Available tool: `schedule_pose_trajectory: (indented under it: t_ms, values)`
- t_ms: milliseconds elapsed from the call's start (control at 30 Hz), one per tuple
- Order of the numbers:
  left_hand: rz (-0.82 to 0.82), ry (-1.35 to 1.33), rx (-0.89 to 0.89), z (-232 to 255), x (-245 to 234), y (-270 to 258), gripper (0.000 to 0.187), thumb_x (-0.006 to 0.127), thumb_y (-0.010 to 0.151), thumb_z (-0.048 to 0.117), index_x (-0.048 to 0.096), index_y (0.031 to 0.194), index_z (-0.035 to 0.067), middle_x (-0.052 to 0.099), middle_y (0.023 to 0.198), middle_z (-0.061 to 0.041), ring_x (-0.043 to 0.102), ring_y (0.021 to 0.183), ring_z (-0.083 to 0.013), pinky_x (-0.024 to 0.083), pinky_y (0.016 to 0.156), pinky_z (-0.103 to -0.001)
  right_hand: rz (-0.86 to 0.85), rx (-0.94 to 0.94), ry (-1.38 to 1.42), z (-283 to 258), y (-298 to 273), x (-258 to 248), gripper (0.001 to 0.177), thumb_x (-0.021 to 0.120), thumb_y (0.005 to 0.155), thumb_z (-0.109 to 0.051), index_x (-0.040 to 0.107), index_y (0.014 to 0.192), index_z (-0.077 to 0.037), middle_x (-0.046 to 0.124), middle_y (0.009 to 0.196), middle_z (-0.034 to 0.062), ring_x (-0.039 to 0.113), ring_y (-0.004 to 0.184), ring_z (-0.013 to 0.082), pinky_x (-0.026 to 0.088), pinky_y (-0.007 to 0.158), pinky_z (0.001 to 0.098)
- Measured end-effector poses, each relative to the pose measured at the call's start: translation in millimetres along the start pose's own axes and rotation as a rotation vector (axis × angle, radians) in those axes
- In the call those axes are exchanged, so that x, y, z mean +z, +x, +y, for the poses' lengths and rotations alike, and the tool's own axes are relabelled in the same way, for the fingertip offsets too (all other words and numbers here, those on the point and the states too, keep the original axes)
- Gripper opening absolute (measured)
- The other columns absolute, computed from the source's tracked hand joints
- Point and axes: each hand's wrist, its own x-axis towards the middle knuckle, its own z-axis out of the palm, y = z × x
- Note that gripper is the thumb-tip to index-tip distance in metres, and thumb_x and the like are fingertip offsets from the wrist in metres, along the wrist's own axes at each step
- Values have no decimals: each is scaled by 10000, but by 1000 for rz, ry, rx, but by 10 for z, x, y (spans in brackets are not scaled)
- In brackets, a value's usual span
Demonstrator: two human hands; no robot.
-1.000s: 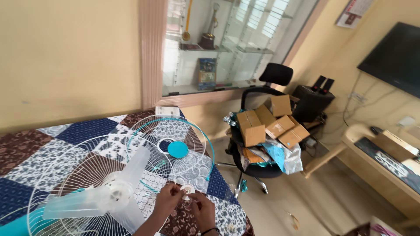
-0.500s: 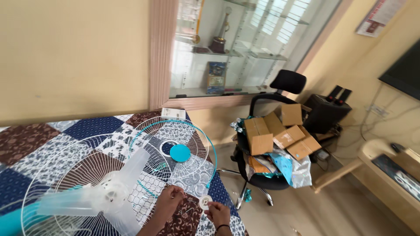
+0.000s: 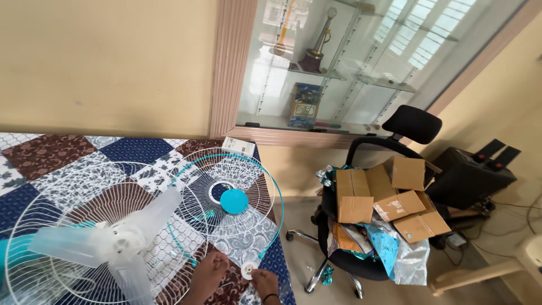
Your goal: The person disassembles a small table fan on a patterned tablecloth. They remove the front grille, unscrew the central hub nut, detach the fan blades, and then remove the rear grille and motor housing.
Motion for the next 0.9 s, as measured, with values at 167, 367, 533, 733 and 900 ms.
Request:
schedule_pose_trajectory:
  t_ms: [167,367,533,733,900]
  values:
    - [19,130,-169,-123,92,135,390,654,932,286,593,1275,111,758,1190,-107,760,1097,-227,595,942,-356,-165,6,56,43,283,113,253,808,836,-122,800,1028,43,737,768,56,643,617,117,504,543,267]
    - [56,199,-196,-376,178,435,426,664,926,281,590,1311,115,738,1247,-133,728,1201,-237,563,1044,-364,-337,69,-58,6,540,150,429,791,809,-108,731,1209,37,762,876,84,692,696,142,538,601,280]
    - [-27,244,-204,-559,235,609,424,650,936,279,576,1317,111,700,1295,-118,703,1247,-239,541,1090,-358,-376,-36,-279,74,658,97,525,807,792,-139,674,1277,11,775,998,123,725,850,166,565,746,283]
    - [-43,210,-260,-383,229,637,420,660,941,293,587,1315,117,721,1261,-105,715,1223,-231,542,1082,-366,-234,-233,-351,126,664,-127,503,817,787,-161,738,1268,-38,759,1170,167,727,1005,179,558,904,295]
    - [62,170,-185,-70,260,414,361,692,921,302,653,1241,139,766,1120,-97,740,1108,-210,551,985,-355,-198,-128,-93,-22,569,-211,413,787,810,-148,699,1206,-75,741,1152,93,755,892,184,595,726,319]
